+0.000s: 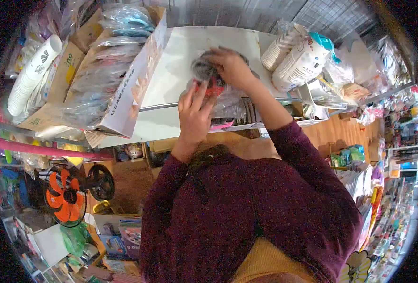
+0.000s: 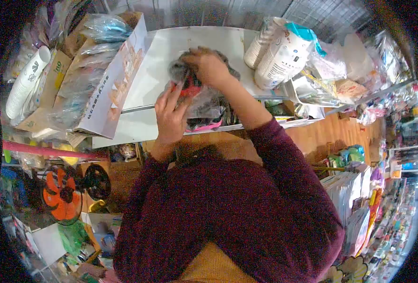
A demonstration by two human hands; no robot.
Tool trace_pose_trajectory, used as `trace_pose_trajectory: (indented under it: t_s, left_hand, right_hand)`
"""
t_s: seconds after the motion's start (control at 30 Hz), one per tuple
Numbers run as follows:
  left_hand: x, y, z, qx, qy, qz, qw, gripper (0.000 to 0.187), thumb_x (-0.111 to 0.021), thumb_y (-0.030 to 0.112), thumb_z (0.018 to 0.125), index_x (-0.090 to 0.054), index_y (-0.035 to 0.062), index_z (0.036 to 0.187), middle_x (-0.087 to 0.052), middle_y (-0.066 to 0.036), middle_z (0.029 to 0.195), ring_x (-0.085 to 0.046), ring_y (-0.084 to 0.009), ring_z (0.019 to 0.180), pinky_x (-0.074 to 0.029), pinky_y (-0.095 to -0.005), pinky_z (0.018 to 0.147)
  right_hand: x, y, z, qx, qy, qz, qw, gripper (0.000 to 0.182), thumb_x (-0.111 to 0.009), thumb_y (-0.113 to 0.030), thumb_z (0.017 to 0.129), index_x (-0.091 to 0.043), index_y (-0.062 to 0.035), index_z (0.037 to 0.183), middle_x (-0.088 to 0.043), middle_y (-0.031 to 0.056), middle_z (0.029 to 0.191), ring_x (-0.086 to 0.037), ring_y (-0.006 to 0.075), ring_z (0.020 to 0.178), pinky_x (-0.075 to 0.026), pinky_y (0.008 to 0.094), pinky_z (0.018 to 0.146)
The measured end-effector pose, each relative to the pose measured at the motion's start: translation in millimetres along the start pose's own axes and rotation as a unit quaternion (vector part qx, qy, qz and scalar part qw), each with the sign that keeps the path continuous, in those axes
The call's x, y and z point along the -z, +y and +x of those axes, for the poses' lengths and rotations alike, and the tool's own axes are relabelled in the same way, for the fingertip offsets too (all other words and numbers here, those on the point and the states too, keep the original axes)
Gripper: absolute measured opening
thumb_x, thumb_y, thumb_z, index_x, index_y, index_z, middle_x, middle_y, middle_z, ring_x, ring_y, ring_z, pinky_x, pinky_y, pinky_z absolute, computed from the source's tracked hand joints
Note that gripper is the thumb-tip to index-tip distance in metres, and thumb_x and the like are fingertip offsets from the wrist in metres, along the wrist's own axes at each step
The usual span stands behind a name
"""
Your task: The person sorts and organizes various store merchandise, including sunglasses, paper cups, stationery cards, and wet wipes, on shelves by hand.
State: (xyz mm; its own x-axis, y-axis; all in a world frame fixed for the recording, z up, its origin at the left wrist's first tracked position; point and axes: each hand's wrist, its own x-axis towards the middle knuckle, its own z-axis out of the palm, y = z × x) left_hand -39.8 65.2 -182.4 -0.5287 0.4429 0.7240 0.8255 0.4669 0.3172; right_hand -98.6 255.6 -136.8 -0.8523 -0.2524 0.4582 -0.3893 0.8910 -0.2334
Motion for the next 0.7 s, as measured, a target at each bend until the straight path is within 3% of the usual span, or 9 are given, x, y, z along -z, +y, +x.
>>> trace_pose_trajectory:
  t_s: [0.23,0.3,0.33,0.43,0.5,0.53,0.6,0.67,0.7]
  left_hand:
    - [-2,-6,7,0.005,0.054,0.023,0.998,0.026,-0.06,0.007,0.076,-0.066,0.0064,0.101,-0.059,-0.012,0.114,-0.052,-0.0304,0.11,-0.04,-0.0406,0.086]
    - [2,-11,7,0.005,0.085,0.004,0.996,0.025,-0.059,0.006,0.078,-0.065,0.0055,0.102,-0.061,-0.014,0.108,-0.057,-0.0303,0.103,-0.044,-0.0386,0.081]
    - [-1,-18,4,0.091,0.131,-0.119,0.98,0.023,-0.057,0.008,0.082,-0.064,0.0029,0.103,-0.062,-0.015,0.104,-0.06,-0.0287,0.094,-0.046,-0.0364,0.075]
    - [23,-12,20,0.242,0.179,-0.319,0.898,0.024,-0.051,0.014,0.092,-0.057,-0.0036,0.106,-0.063,-0.014,0.095,-0.064,-0.0222,0.078,-0.051,-0.0324,0.062]
    - [32,-12,24,0.374,0.219,-0.579,0.69,0.027,-0.048,0.017,0.094,-0.052,-0.0041,0.11,-0.061,-0.009,0.093,-0.062,-0.0159,0.075,-0.051,-0.0299,0.059]
    - [40,-1,33,0.414,0.23,-0.589,0.655,0.024,-0.047,0.018,0.094,-0.051,-0.003,0.106,-0.06,-0.008,0.09,-0.06,-0.0159,0.074,-0.051,-0.0306,0.059]
    - [18,-8,13,0.438,0.225,-0.596,0.635,0.022,-0.047,0.018,0.095,-0.052,-0.0027,0.103,-0.06,-0.008,0.089,-0.059,-0.0156,0.075,-0.052,-0.0309,0.062]
    - [8,-1,7,0.398,0.231,-0.651,0.604,0.017,-0.049,0.015,0.093,-0.052,-0.0016,0.093,-0.06,-0.007,0.088,-0.059,-0.0155,0.08,-0.051,-0.033,0.071]
    - [9,4,6,0.398,0.231,-0.652,0.602,0.017,-0.049,0.015,0.093,-0.052,-0.0016,0.093,-0.06,-0.007,0.088,-0.059,-0.0155,0.08,-0.051,-0.033,0.071]
  right_hand:
    - [-1,48,43,-0.189,-0.046,0.008,0.981,0.035,-0.049,-0.005,0.073,-0.064,-0.0088,0.105,-0.059,0.0217,0.108,-0.055,0.0405,0.098,-0.043,0.0396,0.089]
    - [-4,64,46,-0.183,0.05,0.06,0.98,0.03,-0.052,-0.008,0.077,-0.064,-0.0075,0.104,-0.061,0.0204,0.104,-0.058,0.0378,0.096,-0.044,0.0389,0.085]
    - [18,40,45,-0.216,0.133,0.126,0.959,0.027,-0.054,-0.01,0.079,-0.063,-0.0052,0.104,-0.062,0.0195,0.102,-0.06,0.034,0.094,-0.045,0.0374,0.083]
    - [65,15,53,-0.203,0.337,0.23,0.89,0.026,-0.059,-0.012,0.083,-0.061,0.001,0.106,-0.065,0.0166,0.096,-0.061,0.0222,0.091,-0.046,0.0336,0.081]
    - [93,6,49,-0.116,0.412,0.309,0.849,0.027,-0.059,-0.009,0.084,-0.059,0.0015,0.109,-0.064,0.0158,0.098,-0.059,0.0191,0.092,-0.046,0.0329,0.082]
    - [107,-2,47,-0.121,0.411,0.31,0.848,0.027,-0.059,-0.009,0.084,-0.059,0.0015,0.109,-0.064,0.0158,0.098,-0.059,0.0191,0.092,-0.046,0.0329,0.082]
    - [122,-21,35,-0.002,0.379,0.391,0.839,0.021,-0.064,-0.01,0.081,-0.054,0.0007,0.096,-0.053,0.0033,0.082,-0.048,0.0104,0.068,-0.041,0.0231,0.057]
    - [111,-59,12,-0.043,0.36,0.129,0.923,0.029,-0.059,-0.006,0.082,-0.058,0.0004,0.111,-0.063,0.017,0.102,-0.06,0.0229,0.094,-0.046,0.0334,0.083]
    - [97,-66,4,0.047,0.281,0.079,0.955,0.036,-0.058,-0.003,0.079,-0.055,0.0004,0.114,-0.06,0.0184,0.107,-0.059,0.0291,0.097,-0.047,0.0352,0.083]
